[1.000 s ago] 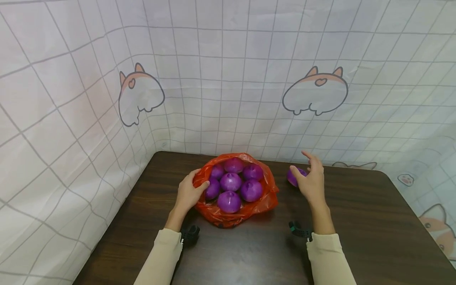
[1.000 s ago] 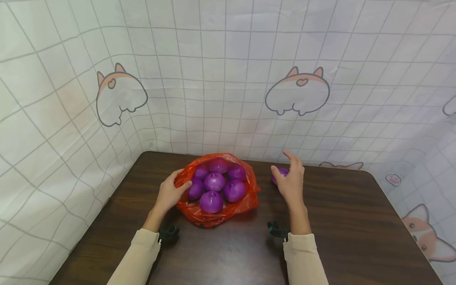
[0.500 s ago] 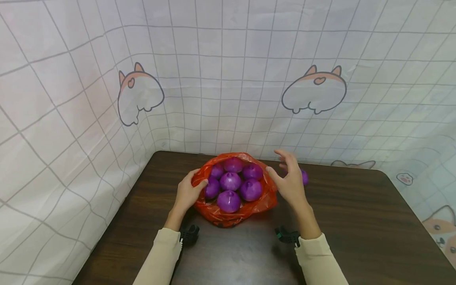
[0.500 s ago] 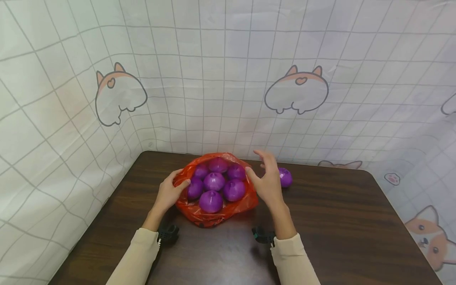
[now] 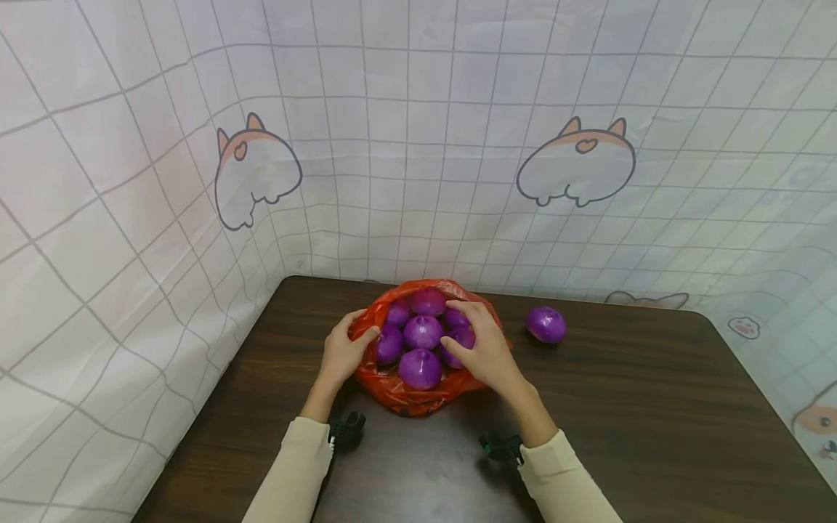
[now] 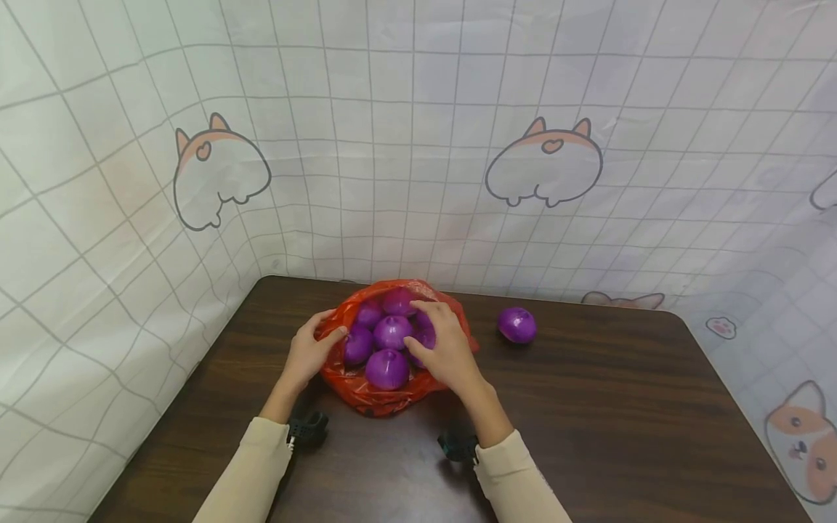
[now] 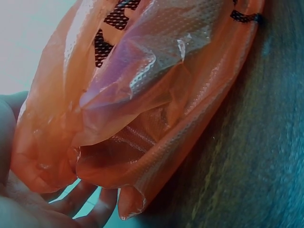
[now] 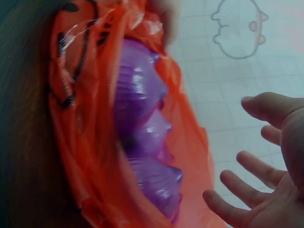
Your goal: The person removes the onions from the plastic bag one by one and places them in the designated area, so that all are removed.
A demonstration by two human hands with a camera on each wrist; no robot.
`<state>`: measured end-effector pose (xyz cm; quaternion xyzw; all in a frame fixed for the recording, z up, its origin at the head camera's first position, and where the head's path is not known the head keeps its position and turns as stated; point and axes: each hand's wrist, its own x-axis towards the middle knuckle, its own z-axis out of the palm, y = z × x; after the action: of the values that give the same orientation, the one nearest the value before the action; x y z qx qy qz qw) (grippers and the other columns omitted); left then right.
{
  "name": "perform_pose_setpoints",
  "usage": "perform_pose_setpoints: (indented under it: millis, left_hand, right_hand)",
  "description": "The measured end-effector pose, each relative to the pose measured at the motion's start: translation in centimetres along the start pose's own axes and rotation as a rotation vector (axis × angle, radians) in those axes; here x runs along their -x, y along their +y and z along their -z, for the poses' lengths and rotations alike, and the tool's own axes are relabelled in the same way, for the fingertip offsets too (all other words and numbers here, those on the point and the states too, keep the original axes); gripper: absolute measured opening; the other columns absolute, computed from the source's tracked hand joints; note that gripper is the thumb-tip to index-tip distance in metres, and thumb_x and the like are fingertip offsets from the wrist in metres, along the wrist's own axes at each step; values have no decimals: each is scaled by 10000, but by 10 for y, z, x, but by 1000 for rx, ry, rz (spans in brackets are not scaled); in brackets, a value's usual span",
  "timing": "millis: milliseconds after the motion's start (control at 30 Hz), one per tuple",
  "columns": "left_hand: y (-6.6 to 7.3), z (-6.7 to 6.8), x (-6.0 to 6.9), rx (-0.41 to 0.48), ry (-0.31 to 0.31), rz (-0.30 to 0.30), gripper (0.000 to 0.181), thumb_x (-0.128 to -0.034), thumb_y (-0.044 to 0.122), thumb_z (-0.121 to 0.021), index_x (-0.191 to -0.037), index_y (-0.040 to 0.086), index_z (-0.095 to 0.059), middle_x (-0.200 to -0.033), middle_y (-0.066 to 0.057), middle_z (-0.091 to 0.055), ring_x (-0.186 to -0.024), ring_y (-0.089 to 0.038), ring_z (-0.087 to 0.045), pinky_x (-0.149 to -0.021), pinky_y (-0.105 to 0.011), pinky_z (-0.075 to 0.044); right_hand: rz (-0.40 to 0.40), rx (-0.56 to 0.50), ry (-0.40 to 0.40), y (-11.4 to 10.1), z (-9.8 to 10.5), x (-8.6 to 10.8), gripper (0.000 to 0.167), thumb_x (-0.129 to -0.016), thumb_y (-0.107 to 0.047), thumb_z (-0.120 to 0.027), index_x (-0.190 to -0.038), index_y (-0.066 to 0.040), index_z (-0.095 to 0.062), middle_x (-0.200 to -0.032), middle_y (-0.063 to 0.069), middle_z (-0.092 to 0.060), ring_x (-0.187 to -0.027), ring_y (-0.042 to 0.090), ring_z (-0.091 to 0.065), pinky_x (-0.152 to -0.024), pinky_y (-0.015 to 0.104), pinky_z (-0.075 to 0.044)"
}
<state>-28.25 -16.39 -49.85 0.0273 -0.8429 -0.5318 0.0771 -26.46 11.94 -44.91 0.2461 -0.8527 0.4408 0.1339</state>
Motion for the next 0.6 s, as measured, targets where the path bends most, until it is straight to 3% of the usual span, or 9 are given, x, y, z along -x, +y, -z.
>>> perform_pose_setpoints:
  millis: [133, 267, 600]
  left_hand:
    - [-1, 0, -1, 16, 8, 10, 504, -961, 346, -711, -1416, 170, -582, -1313, -148, -642, -1174, -320, -623, -1000, -503, -511]
    - [0, 0, 0, 25, 15, 20, 493, -969, 338, -706, -1413, 164, -583, -1292, -153, -644, -1147, -315, -623, -976, -494, -516]
    - [0, 2, 1, 35, 11, 22, 500, -967, 348, -710, -1415, 164, -584, -1276, -159, -639, -1117, -322, -626, -947, -485, -530]
  right_hand:
    - [-12, 99, -58, 6, -3, 2, 604, -895, -208, -785, -1437, -99, -542, -1402, 146, -542, -1320, 359, -523, -1130, 562, -418]
    - [-28, 146, -74, 12, -5, 4, 611, -882, -199, -796, -1431, -87, -551, -1387, 173, -548, -1306, 380, -522, -1111, 589, -422]
    - [-86, 175, -103, 29, -11, 6, 637, -850, -183, -820, -1428, -101, -567, -1385, 198, -547, -1313, 432, -498, -1096, 617, -405]
